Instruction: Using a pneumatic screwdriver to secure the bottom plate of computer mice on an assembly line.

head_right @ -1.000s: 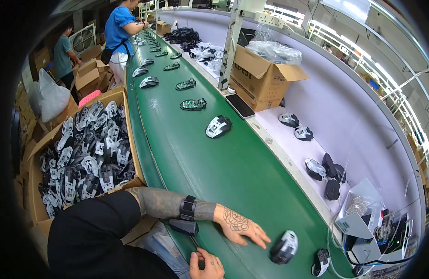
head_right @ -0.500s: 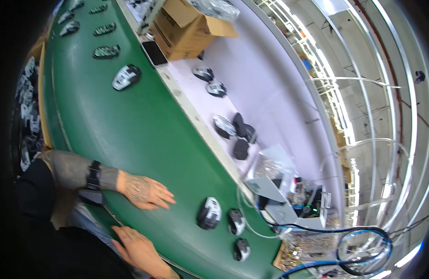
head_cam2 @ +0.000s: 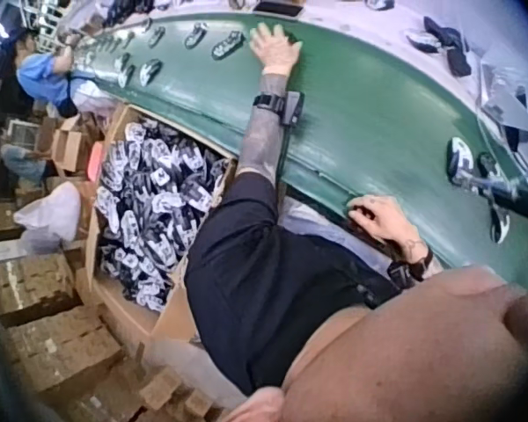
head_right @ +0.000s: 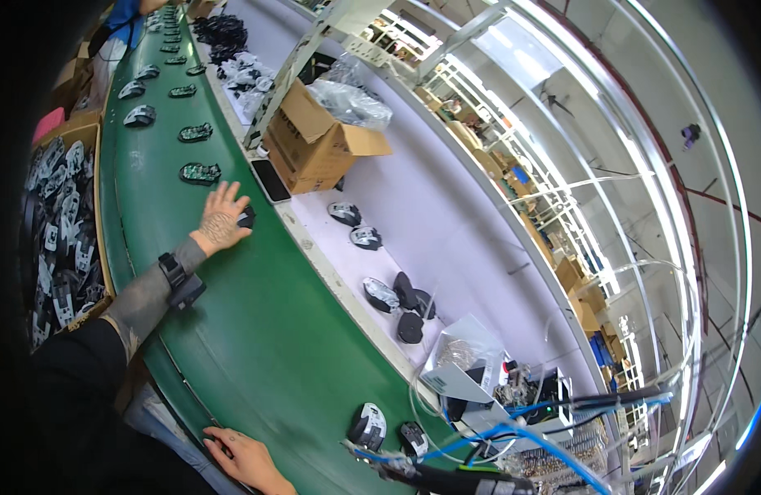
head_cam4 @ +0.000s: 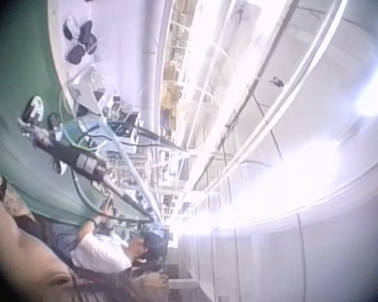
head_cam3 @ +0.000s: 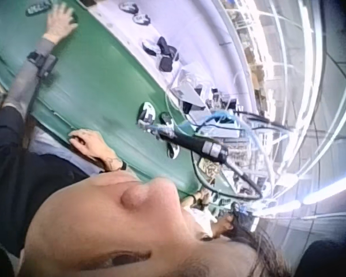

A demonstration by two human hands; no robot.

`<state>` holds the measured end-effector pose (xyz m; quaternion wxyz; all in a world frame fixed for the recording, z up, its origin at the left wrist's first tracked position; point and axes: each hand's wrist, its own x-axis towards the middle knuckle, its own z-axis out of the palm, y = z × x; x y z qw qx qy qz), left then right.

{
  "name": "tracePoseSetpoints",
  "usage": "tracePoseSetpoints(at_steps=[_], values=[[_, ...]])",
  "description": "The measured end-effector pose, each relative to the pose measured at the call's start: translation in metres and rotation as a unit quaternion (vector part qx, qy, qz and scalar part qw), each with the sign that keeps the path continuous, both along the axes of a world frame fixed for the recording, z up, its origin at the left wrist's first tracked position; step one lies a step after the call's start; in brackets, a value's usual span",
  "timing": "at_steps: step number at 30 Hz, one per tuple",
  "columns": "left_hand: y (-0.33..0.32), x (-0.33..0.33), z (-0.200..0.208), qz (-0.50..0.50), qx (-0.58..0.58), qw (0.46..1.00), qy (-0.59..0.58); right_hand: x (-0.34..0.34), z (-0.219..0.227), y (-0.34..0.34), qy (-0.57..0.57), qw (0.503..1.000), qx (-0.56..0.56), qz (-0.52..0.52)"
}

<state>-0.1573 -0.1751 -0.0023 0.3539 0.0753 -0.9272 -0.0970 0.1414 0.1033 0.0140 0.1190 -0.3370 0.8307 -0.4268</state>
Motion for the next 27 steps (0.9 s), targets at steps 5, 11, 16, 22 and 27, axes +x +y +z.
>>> tracePoseSetpoints(at_steps=[5, 11, 16, 22, 27], values=[[-0.025, -0.027, -0.019, -0.109, 0.149, 0.976, -0.117, 0.018, 0.061, 0.003, 0.053, 0.995, 0.040, 0.081], [0.053, 0.038, 0.010, -0.271, 0.507, 0.798, -0.181, 0.073, 0.187, 0.061, 0.442, 0.818, -0.219, -0.295], [0.154, 0.128, 0.037, -0.376, 0.837, 0.239, -0.319, 0.045, 0.138, 0.089, 0.370, 0.617, -0.424, -0.550], [0.204, 0.170, 0.017, -0.409, 0.827, 0.111, -0.370, 0.007, 0.150, 0.102, 0.230, 0.690, -0.520, -0.448], [0.197, 0.174, 0.001, -0.392, 0.831, 0.140, -0.368, -0.038, 0.147, 0.092, 0.284, 0.718, -0.540, -0.334]])
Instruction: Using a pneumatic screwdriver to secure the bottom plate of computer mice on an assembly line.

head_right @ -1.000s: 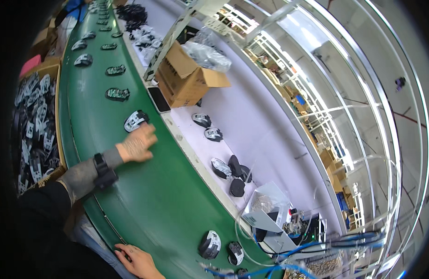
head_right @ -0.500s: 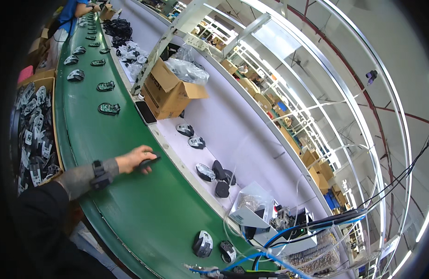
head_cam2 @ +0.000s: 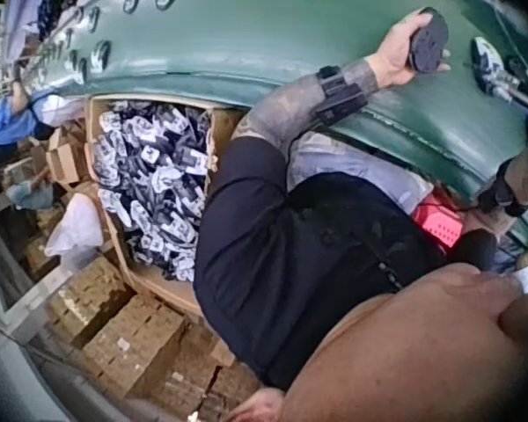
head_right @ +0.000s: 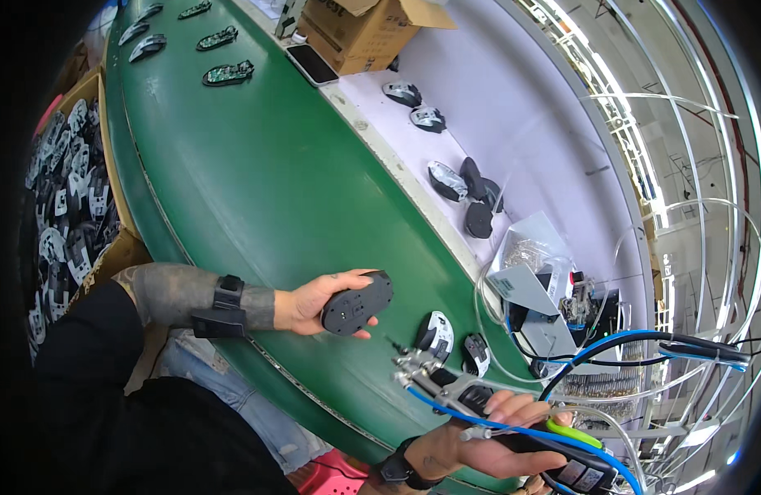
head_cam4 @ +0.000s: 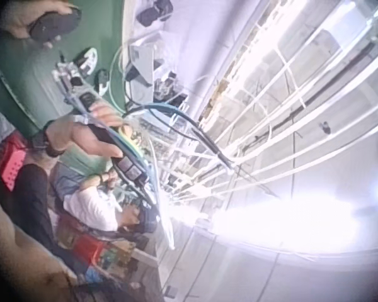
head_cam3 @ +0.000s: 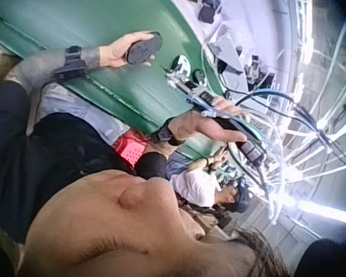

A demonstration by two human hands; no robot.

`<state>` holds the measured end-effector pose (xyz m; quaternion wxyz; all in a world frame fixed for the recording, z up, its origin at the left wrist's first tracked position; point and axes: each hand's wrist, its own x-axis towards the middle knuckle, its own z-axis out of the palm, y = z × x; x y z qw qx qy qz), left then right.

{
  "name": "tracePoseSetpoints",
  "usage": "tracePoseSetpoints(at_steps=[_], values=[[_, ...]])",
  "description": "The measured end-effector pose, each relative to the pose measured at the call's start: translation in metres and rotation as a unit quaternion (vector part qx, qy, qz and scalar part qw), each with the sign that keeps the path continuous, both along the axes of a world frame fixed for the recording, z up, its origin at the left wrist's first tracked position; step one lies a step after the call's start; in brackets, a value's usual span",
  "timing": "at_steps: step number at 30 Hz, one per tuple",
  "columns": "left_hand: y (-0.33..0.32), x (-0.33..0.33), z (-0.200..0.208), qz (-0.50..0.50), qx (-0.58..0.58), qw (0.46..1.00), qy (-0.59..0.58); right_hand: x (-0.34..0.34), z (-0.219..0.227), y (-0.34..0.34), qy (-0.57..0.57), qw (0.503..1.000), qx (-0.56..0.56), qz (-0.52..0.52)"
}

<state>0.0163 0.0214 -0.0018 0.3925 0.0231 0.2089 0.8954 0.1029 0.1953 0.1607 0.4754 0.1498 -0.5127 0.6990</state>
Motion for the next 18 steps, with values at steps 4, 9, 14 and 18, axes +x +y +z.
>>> tracePoseSetpoints(at_steps=[4, 9, 14, 18], values=[[-0.001, 0.006, 0.001, -0.011, -0.021, 1.000, -0.002, -0.018, -0.005, -0.008, 0.013, 0.999, -0.005, -0.049], [-0.005, 0.008, 0.001, -0.007, 0.008, 1.000, -0.007, -0.027, -0.012, -0.010, 0.021, 0.997, 0.002, -0.077], [-0.006, 0.007, 0.001, -0.013, 0.017, 1.000, -0.005, -0.033, -0.011, -0.016, 0.011, 0.994, 0.002, -0.110], [-0.006, 0.008, 0.006, -0.015, 0.038, 0.999, -0.022, -0.037, -0.010, -0.025, -0.001, 0.986, -0.008, -0.168]])
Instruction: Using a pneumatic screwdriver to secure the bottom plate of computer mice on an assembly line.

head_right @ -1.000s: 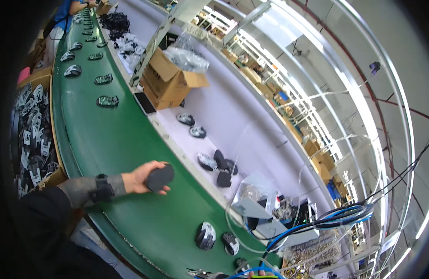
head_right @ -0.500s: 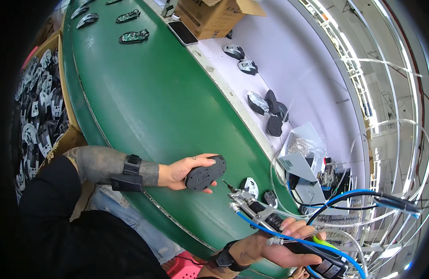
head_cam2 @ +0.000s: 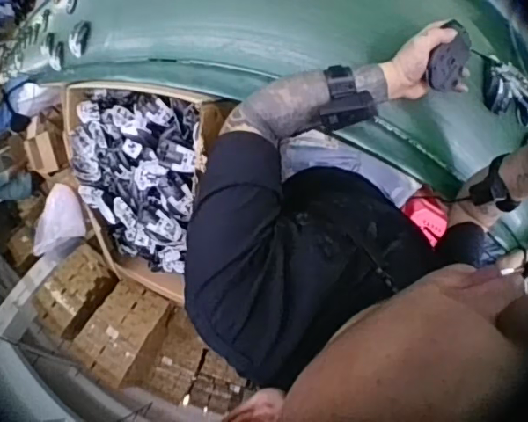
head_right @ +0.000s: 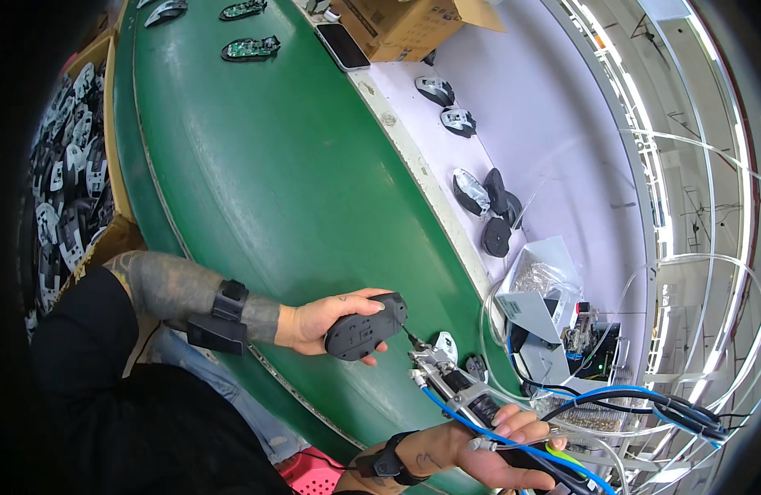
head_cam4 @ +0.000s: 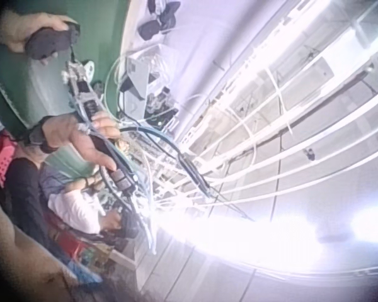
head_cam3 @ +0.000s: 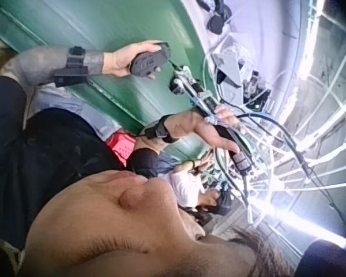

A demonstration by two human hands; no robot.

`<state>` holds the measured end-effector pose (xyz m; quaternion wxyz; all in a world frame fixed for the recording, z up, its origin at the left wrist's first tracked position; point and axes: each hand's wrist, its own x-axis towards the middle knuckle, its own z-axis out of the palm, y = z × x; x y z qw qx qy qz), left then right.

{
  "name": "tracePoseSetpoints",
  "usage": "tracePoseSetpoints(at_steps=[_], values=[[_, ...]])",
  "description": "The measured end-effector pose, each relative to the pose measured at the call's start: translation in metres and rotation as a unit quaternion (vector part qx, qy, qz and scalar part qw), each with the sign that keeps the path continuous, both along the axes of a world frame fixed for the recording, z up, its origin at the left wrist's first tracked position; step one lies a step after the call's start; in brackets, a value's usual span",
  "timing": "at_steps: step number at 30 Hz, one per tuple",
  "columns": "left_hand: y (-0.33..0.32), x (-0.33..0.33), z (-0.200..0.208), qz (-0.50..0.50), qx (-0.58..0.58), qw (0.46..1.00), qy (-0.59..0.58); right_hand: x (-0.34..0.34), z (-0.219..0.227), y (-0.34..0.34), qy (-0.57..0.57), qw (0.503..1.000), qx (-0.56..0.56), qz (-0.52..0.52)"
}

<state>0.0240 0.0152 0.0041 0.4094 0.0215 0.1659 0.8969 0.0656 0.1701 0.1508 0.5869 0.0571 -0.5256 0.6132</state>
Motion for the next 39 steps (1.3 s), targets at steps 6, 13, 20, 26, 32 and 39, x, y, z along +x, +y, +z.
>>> tracePoseSetpoints(at_steps=[6, 13, 20, 26, 32, 39], values=[[0.005, 0.008, 0.008, 0.017, -0.072, 0.997, 0.028, 0.011, -0.009, 0.024, 0.023, 0.980, 0.029, 0.194], [0.007, 0.003, -0.001, 0.040, -0.119, 0.992, 0.016, 0.025, 0.005, 0.032, 0.088, 0.978, 0.020, 0.187], [0.002, 0.005, 0.004, -0.017, -0.057, 0.997, 0.041, 0.018, 0.003, 0.012, 0.059, 0.983, 0.019, 0.171], [0.005, 0.006, 0.002, -0.037, -0.049, 0.997, 0.051, 0.017, 0.000, 0.015, 0.056, 0.980, 0.024, 0.192], [0.000, 0.004, 0.009, -0.036, -0.035, 0.998, 0.023, 0.014, 0.000, 0.020, 0.086, 0.960, 0.016, 0.264], [0.004, -0.013, 0.002, 0.106, -0.287, 0.933, 0.187, 0.029, 0.005, 0.033, 0.097, 0.943, 0.008, 0.320]])
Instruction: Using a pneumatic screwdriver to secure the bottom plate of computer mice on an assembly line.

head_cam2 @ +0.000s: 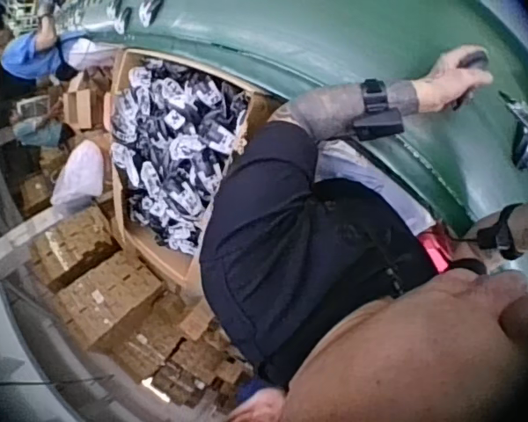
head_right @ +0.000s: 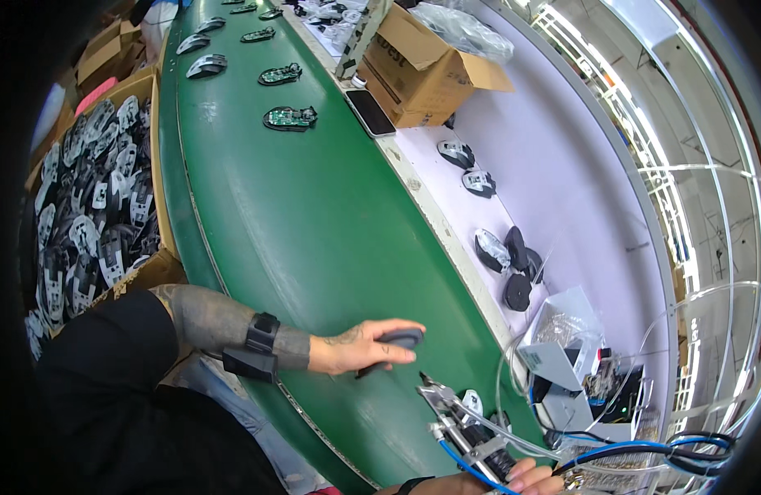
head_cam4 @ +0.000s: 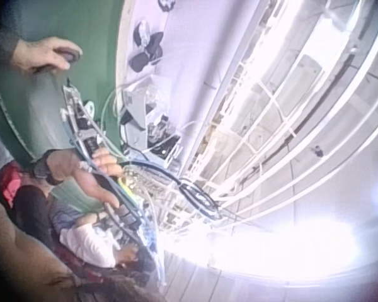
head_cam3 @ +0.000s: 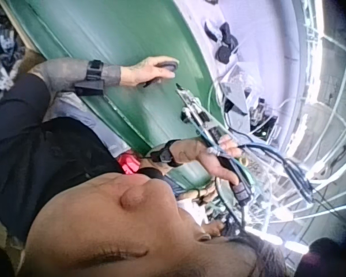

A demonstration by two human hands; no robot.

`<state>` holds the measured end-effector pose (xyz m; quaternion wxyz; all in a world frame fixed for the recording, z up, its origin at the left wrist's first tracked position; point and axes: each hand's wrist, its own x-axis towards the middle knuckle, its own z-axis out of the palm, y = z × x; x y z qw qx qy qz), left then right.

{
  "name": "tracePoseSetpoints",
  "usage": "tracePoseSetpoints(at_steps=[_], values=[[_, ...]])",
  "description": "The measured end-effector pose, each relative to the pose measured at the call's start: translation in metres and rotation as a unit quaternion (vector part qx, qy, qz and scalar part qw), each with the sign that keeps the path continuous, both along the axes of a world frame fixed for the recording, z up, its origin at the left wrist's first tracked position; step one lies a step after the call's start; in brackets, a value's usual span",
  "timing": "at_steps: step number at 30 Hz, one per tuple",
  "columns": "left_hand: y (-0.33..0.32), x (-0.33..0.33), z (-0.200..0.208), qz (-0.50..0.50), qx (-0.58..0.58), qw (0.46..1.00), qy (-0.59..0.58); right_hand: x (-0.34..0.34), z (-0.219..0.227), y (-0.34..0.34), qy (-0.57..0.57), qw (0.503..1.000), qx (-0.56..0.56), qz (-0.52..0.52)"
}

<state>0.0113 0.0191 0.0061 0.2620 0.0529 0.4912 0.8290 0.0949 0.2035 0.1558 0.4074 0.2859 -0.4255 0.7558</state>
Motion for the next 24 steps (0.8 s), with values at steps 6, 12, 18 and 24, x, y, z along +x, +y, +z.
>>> tracePoseSetpoints(at_steps=[6, 12, 18, 24], values=[[-0.017, -0.025, 0.003, 0.036, 0.174, 0.975, -0.131, 0.006, -0.002, -0.014, -0.025, 0.997, 0.050, 0.049], [-0.021, -0.027, 0.000, 0.041, 0.271, 0.955, -0.110, -0.003, -0.010, -0.027, -0.026, 0.988, 0.105, 0.108], [-0.017, -0.024, 0.005, 0.010, 0.283, 0.952, -0.114, -0.001, -0.009, -0.032, -0.026, 0.985, 0.133, 0.104], [-0.019, -0.018, 0.008, -0.004, 0.293, 0.949, -0.113, 0.001, -0.007, -0.033, -0.018, 0.982, 0.143, 0.119]])
